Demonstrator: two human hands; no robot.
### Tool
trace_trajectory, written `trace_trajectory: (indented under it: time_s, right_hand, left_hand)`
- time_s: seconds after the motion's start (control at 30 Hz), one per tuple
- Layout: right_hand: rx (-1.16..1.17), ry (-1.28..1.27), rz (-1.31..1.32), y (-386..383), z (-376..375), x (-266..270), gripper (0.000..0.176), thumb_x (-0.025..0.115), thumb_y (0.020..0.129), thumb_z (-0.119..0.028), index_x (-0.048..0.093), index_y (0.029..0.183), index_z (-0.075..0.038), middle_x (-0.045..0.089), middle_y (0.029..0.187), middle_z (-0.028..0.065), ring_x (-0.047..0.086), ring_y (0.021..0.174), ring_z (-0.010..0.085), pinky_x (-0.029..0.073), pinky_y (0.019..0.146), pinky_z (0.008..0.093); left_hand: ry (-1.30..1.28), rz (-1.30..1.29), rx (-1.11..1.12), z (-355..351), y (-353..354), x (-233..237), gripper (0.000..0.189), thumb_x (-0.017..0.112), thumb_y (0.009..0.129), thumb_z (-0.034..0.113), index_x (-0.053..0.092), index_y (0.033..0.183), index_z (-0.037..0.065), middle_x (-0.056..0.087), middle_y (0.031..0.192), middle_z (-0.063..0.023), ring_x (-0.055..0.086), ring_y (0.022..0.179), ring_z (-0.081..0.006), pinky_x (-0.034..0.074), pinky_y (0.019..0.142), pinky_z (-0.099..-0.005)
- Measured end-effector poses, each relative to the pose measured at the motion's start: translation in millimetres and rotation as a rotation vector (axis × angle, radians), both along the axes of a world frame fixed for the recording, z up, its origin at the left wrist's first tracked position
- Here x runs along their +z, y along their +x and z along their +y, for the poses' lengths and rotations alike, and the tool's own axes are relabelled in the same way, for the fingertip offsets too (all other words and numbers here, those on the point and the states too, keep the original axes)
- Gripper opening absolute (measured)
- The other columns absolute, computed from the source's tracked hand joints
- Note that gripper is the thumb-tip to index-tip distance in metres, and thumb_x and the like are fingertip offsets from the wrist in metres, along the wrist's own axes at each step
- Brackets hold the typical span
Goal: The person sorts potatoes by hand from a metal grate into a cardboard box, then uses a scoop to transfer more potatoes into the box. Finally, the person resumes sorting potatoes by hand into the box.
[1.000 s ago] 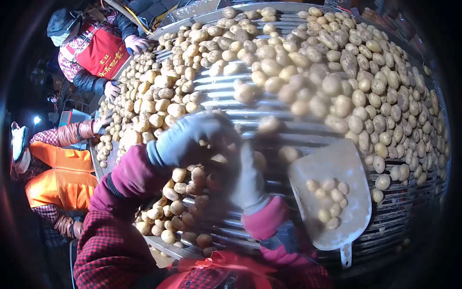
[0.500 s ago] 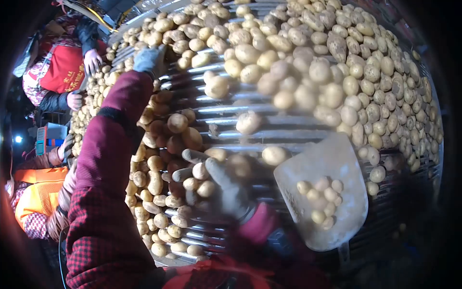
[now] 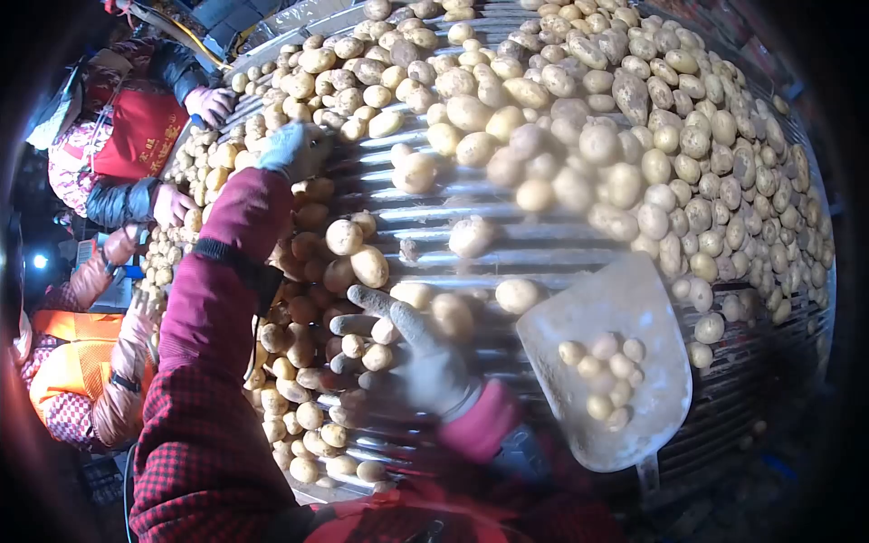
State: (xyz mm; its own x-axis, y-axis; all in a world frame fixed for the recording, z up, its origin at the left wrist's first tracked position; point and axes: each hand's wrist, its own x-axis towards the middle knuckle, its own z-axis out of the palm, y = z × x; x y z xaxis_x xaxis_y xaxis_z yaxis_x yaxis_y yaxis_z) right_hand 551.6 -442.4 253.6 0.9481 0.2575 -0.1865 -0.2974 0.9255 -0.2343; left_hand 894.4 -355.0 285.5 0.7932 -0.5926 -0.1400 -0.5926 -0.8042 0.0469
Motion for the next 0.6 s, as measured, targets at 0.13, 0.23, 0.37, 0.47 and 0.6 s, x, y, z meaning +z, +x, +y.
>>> trace_trajectory:
  time_s: [0.13, 0.23, 0.37, 0.47, 0.6]
  right_hand:
    - [-0.019, 0.079, 0.045, 1, 2, 3, 0.045, 0.040, 0.108, -0.021, 0.045, 0.153, -0.016, 0.061, 0.136, 0.0116, 0.066, 0.107, 0.0205, 0.057, 0.075, 0.0323]
    - [-0.025, 0.123, 0.150, 4, 1, 12, 0.045, 0.038, 0.110, -0.028, 0.043, 0.154, -0.018, 0.064, 0.125, 0.0067, 0.065, 0.097, 0.0178, 0.057, 0.074, 0.0345]
    - [-0.135, 0.200, 0.158, 8, 8, 9, 0.050, 0.046, 0.108, -0.041, 0.047, 0.150, -0.015, 0.059, 0.102, 0.0021, 0.061, 0.086, 0.0141, 0.056, 0.070, 0.0324]
    - [-0.237, -0.162, 0.151, 5, 19, 6, 0.062, 0.048, 0.106, -0.049, 0.038, 0.153, -0.010, 0.058, 0.124, 0.0040, 0.061, 0.103, 0.0157, 0.057, 0.075, 0.0289]
    - [-0.209, -0.069, 0.074, 1, 11, 6, 0.055, 0.045, 0.108, -0.045, 0.039, 0.152, -0.013, 0.058, 0.128, 0.0075, 0.061, 0.104, 0.0192, 0.056, 0.076, 0.0274]
  left_hand:
    - [-0.259, 0.045, -0.118, 37, -32, -9, 0.035, 0.063, 0.095, 0.039, 0.076, 0.102, 0.007, 0.069, 0.113, -0.0155, 0.066, 0.109, -0.0335, 0.051, 0.095, -0.0434]
    - [-0.541, -0.028, -0.237, 47, -63, 10, 0.023, 0.063, 0.097, 0.021, 0.075, 0.103, 0.003, 0.068, 0.115, -0.0140, 0.067, 0.103, -0.0332, 0.054, 0.087, -0.0387]
    - [-0.685, 0.159, -0.657, 48, -152, 62, 0.021, 0.068, 0.095, 0.013, 0.072, 0.115, 0.007, 0.065, 0.125, -0.0159, 0.068, 0.105, -0.0346, 0.055, 0.089, -0.0411]
    - [-0.501, 0.449, -0.795, 43, -183, 84, 0.030, 0.070, 0.094, 0.020, 0.068, 0.122, 0.009, 0.063, 0.130, -0.0194, 0.066, 0.114, -0.0358, 0.055, 0.096, -0.0419]
    - [-0.558, 0.266, -0.729, 41, -167, 86, 0.032, 0.071, 0.095, 0.024, 0.069, 0.123, 0.009, 0.065, 0.129, -0.0195, 0.069, 0.109, -0.0355, 0.055, 0.096, -0.0416]
